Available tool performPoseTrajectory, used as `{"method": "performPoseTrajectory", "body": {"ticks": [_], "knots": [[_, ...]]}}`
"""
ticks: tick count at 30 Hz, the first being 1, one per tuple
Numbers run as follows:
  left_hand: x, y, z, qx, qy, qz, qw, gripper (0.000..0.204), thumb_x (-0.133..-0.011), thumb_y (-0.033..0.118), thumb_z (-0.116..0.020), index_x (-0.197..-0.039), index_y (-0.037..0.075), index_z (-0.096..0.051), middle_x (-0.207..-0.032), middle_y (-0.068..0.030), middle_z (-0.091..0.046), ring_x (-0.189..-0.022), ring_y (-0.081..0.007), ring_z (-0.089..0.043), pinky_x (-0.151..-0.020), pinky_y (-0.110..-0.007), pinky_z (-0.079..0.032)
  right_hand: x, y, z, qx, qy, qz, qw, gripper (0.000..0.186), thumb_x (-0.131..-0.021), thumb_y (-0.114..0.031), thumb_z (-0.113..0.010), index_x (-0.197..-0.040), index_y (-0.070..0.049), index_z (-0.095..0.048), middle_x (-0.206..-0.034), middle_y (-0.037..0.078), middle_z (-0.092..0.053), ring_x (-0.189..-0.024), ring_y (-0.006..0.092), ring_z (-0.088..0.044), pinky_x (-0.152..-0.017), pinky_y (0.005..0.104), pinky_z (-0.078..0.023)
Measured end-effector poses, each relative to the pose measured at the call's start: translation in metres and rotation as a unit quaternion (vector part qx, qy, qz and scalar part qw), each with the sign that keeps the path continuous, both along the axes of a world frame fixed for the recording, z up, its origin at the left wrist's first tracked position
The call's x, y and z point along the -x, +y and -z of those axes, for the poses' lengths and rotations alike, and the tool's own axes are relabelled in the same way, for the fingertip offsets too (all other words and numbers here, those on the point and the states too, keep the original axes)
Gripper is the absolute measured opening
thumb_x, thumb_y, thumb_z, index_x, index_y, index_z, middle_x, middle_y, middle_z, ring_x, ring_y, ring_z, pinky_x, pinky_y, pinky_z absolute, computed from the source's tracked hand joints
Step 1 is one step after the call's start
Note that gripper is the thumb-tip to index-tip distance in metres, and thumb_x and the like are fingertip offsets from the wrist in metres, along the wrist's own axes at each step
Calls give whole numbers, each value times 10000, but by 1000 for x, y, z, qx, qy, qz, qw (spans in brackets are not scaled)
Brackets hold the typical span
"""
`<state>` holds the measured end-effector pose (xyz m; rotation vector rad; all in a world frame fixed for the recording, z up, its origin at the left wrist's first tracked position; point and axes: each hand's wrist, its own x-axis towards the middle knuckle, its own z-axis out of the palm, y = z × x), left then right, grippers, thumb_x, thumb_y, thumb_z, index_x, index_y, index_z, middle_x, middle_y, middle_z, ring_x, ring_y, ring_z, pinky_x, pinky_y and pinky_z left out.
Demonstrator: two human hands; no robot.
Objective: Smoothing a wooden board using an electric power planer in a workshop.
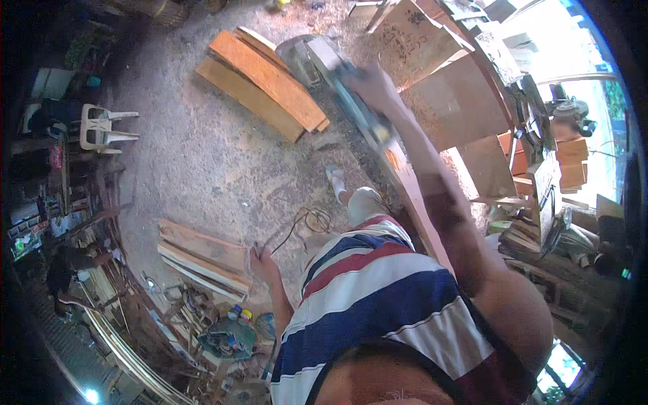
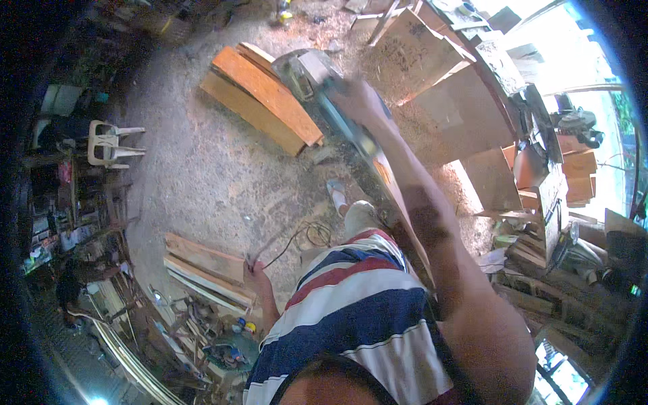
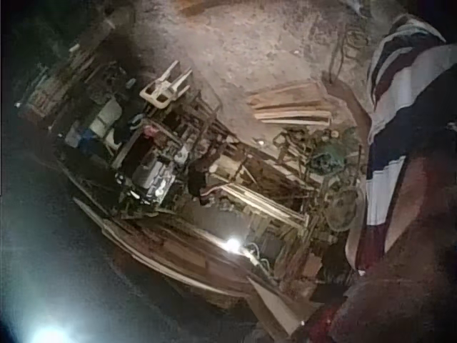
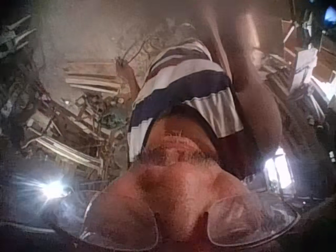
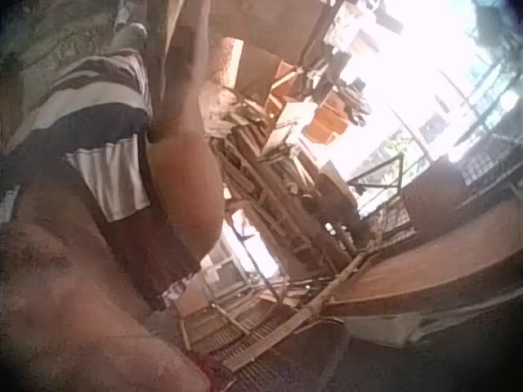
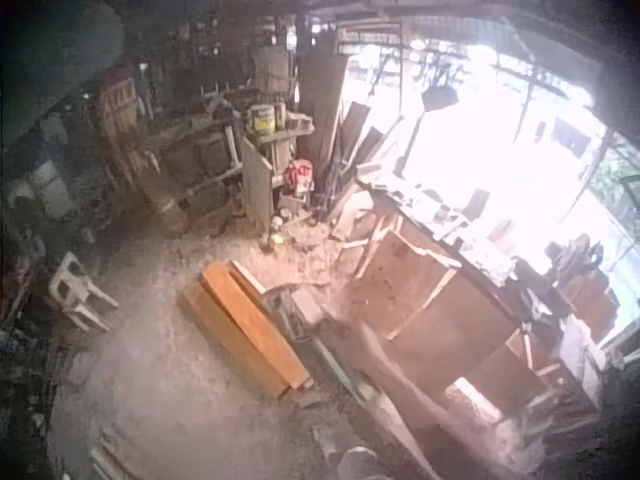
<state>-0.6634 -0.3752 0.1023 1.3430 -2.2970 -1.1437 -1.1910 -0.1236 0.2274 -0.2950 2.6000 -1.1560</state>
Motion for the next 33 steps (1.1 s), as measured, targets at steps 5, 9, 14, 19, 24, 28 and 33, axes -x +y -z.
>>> {"method": "performPoseTrajectory", "body": {"ticks": [5,9,14,19,24,28,33], "knots": [[-40,8,35,23,18,33,999,230,-1002,52,-585,-1192,-18,-693,-1036,-220,-731,-979,-377,-706,-885,-421,-535,-220,147,-26,-41,-73,144,986,626,-893,-370,-791,-1399,-19,-678,-1052,224,-785,-957,285,-759,-877,390,-581],[-27,26,42,17,72,236,969,278,-971,-50,-575,-1223,-5,-684,-1068,-206,-737,-990,-365,-725,-876,-422,-556,-379,229,-60,-30,-91,212,972,620,-869,-287,-781,-1405,4,-669,-979,168,-783,-860,196,-736,-818,340,-582],[-24,68,12,-29,34,389,920,311,-992,-13,-588,-1276,76,-678,-1015,-208,-747,-929,-376,-737,-799,-445,-566,-539,281,-76,-17,-126,311,942,614,-881,-239,-783,-1405,51,-648,-1003,143,-779,-881,178,-724,-794,327,-585],[-57,100,-1,44,-52,450,890,235,-1024,225,-662,-1250,175,-700,-909,-227,-733,-842,-459,-713,-715,-541,-530,-638,301,-66,2,-121,378,918,648,-852,-328,-807,-1399,-8,-672,-1049,237,-790,-961,258,-777,-880,380,-586],[-125,106,3,89,-93,524,842,213,-1022,282,-661,-1181,156,-728,-880,-233,-730,-858,-470,-711,-712,-554,-518,-704,307,-54,-96,-154,329,927,611,-865,-367,-778,-1406,-99,-685,-969,273,-761,-933,396,-763,-862,454,-588],[-175,108,9,100,-217,565,790,243,-1019,329,-664,-1152,135,-727,-901,-229,-745,-906,-458,-721,-750,-557,-524,-745,309,-37,-88,-167,302,934,585,-877,-374,-781,-1405,-144,-676,-988,239,-769,-945,421,-752,-873,506,-593],[-255,132,29,143,-258,646,704,250,-982,296,-666,-1160,126,-711,-960,-233,-756,-969,-465,-717,-827,-571,-541,-806,328,-24,-31,-166,271,948,603,-869,-341,-805,-1419,-142,-659,-1102,234,-765,-969,410,-754,-876,467,-591]]}}
